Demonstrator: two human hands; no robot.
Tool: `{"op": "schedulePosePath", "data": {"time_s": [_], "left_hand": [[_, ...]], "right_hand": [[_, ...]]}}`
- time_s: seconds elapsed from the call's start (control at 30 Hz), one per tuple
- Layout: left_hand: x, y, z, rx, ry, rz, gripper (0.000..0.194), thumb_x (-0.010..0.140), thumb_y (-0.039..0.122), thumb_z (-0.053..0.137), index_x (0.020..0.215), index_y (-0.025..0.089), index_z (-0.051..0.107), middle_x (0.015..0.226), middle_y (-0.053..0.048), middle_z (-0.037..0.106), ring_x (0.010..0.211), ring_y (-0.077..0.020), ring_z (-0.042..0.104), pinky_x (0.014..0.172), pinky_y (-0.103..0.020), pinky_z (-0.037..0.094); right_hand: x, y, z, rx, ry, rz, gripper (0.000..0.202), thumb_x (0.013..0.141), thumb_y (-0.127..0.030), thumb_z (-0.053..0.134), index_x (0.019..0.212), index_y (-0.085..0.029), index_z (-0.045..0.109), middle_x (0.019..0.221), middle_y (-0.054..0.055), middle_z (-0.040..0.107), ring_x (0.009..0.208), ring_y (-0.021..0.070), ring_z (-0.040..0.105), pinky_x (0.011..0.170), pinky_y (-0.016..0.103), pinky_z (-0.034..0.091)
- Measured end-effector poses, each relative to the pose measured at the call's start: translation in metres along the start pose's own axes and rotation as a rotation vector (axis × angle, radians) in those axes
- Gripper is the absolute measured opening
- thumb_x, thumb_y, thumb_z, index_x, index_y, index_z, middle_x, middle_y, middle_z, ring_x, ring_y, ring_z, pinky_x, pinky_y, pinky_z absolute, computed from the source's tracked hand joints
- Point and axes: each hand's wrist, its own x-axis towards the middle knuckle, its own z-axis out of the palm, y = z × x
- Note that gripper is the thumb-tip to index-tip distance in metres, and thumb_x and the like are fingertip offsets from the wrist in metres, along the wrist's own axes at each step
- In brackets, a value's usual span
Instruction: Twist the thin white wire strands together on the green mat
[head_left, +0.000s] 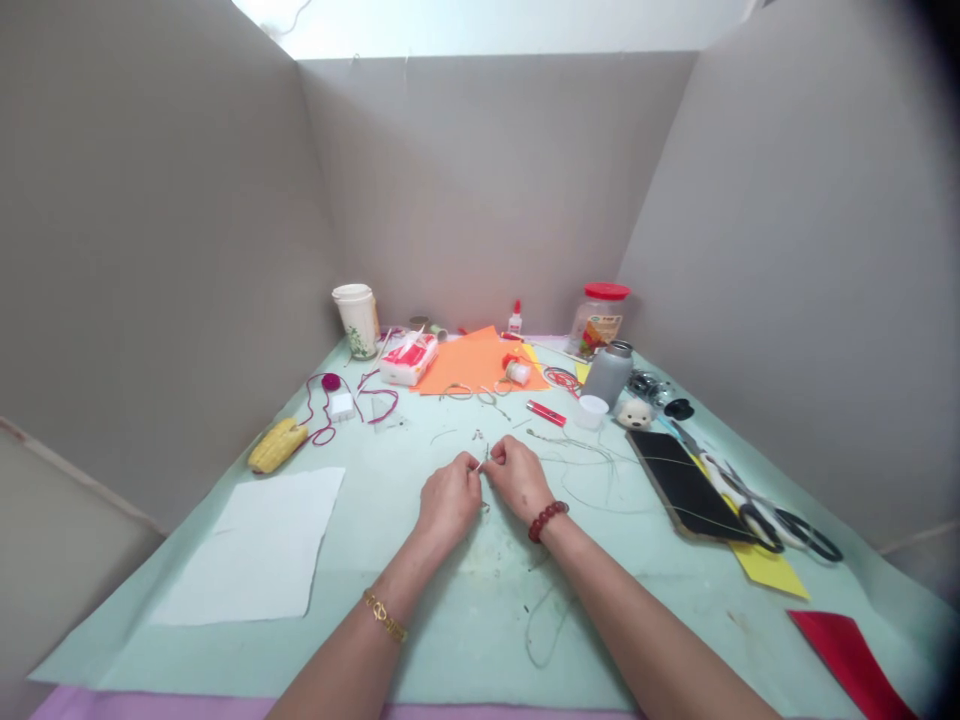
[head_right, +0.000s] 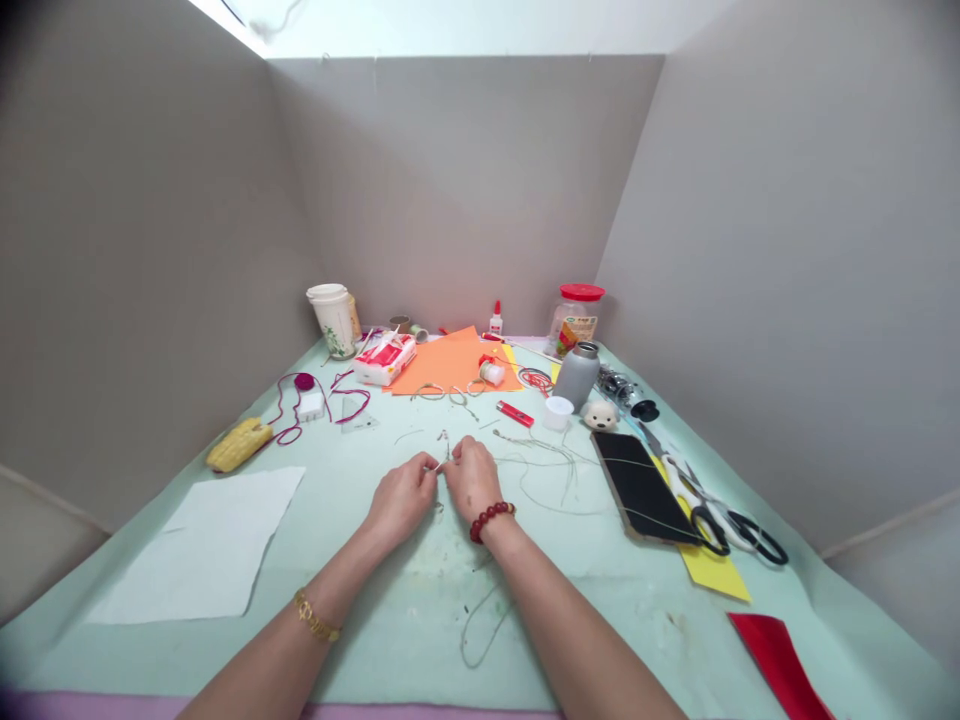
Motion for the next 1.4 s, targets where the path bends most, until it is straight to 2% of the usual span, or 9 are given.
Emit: {"op": "schedulePosePath", "data": {"time_s": [0.07, 0.2, 0.27, 0.37, 0.43, 0.57, 0.87, 1.13, 1.4], "left_hand": [[0.001, -0.001, 0.001, -0.026, 0.005, -0.003, 0.027, 0.084, 0.024, 0.034, 0.097, 0.022, 0.058, 0.086, -0.006, 0.066, 0.080, -0.0195, 0.059, 0.066, -0.025, 0.036], [0.002, -0.002, 0.001, -0.072, 0.001, -0.018, 0.027, 0.084, 0.023, 0.035, 0.096, 0.020, 0.059, 0.086, -0.006, 0.067, 0.080, -0.0189, 0.059, 0.066, -0.025, 0.036], [0.002, -0.002, 0.001, -0.083, -0.001, -0.023, 0.027, 0.084, 0.024, 0.035, 0.095, 0.020, 0.059, 0.086, -0.007, 0.067, 0.081, -0.0189, 0.059, 0.067, -0.025, 0.036], [0.002, -0.001, 0.000, -0.091, -0.004, -0.026, 0.027, 0.084, 0.024, 0.035, 0.094, 0.019, 0.060, 0.087, -0.007, 0.067, 0.081, -0.0188, 0.059, 0.068, -0.025, 0.036], [0.001, 0.000, 0.000, -0.086, -0.003, -0.028, 0.027, 0.083, 0.024, 0.035, 0.094, 0.020, 0.060, 0.086, -0.007, 0.067, 0.081, -0.0189, 0.059, 0.068, -0.025, 0.036], [0.001, -0.001, 0.000, -0.074, -0.005, -0.025, 0.027, 0.083, 0.023, 0.035, 0.094, 0.020, 0.059, 0.086, -0.007, 0.067, 0.081, -0.0192, 0.059, 0.068, -0.025, 0.036], [0.000, -0.001, 0.002, -0.018, -0.020, 0.016, 0.028, 0.083, 0.021, 0.035, 0.099, 0.023, 0.057, 0.085, -0.005, 0.067, 0.082, -0.0190, 0.059, 0.069, -0.025, 0.036], [0.000, -0.002, 0.002, 0.009, -0.005, 0.037, 0.027, 0.082, 0.019, 0.035, 0.097, 0.024, 0.056, 0.084, -0.005, 0.067, 0.080, -0.0196, 0.060, 0.066, -0.026, 0.036], [0.000, -0.001, 0.002, 0.017, -0.017, 0.016, 0.028, 0.083, 0.020, 0.033, 0.101, 0.022, 0.055, 0.086, -0.007, 0.067, 0.081, -0.0202, 0.060, 0.068, -0.027, 0.036]], "right_hand": [[0.003, 0.000, 0.001, -0.031, -0.018, 0.009, 0.003, 0.066, -0.015, 0.052, 0.064, -0.016, 0.053, 0.067, 0.002, 0.055, 0.063, 0.0122, 0.046, 0.058, 0.022, 0.031], [0.004, -0.003, -0.005, -0.023, -0.025, -0.020, 0.012, 0.067, -0.012, 0.048, 0.056, -0.016, 0.051, 0.065, 0.002, 0.055, 0.061, 0.0111, 0.048, 0.057, 0.021, 0.032], [0.004, -0.005, -0.008, 0.039, -0.061, 0.015, 0.011, 0.067, -0.012, 0.047, 0.057, -0.017, 0.050, 0.061, 0.000, 0.055, 0.055, 0.0099, 0.048, 0.053, 0.020, 0.032], [0.004, -0.007, -0.012, 0.145, -0.191, 0.115, 0.008, 0.069, -0.015, 0.044, 0.065, -0.017, 0.051, 0.055, -0.002, 0.055, 0.041, 0.0082, 0.043, 0.045, 0.020, 0.029], [0.005, -0.006, -0.013, 0.146, -0.221, 0.115, 0.009, 0.069, -0.014, 0.043, 0.067, -0.018, 0.051, 0.055, -0.002, 0.055, 0.042, 0.0087, 0.044, 0.046, 0.020, 0.028], [0.008, -0.003, -0.011, -0.013, -0.114, 0.003, 0.011, 0.069, -0.013, 0.046, 0.063, -0.017, 0.054, 0.060, 0.000, 0.058, 0.057, 0.0109, 0.048, 0.053, 0.020, 0.028], [0.004, 0.001, -0.001, -0.192, -0.045, -0.060, 0.016, 0.078, -0.016, 0.043, 0.071, -0.018, 0.057, 0.061, 0.002, 0.059, 0.057, 0.0122, 0.047, 0.054, 0.022, 0.024], [0.002, 0.004, 0.002, -0.213, -0.023, -0.050, 0.015, 0.081, -0.018, 0.042, 0.072, -0.018, 0.054, 0.062, 0.002, 0.058, 0.057, 0.0126, 0.046, 0.053, 0.023, 0.021], [-0.002, 0.000, 0.000, -0.150, 0.008, -0.028, 0.009, 0.076, -0.016, 0.046, 0.073, -0.019, 0.053, 0.055, -0.002, 0.051, 0.053, 0.0113, 0.042, 0.052, 0.023, 0.020]]}}
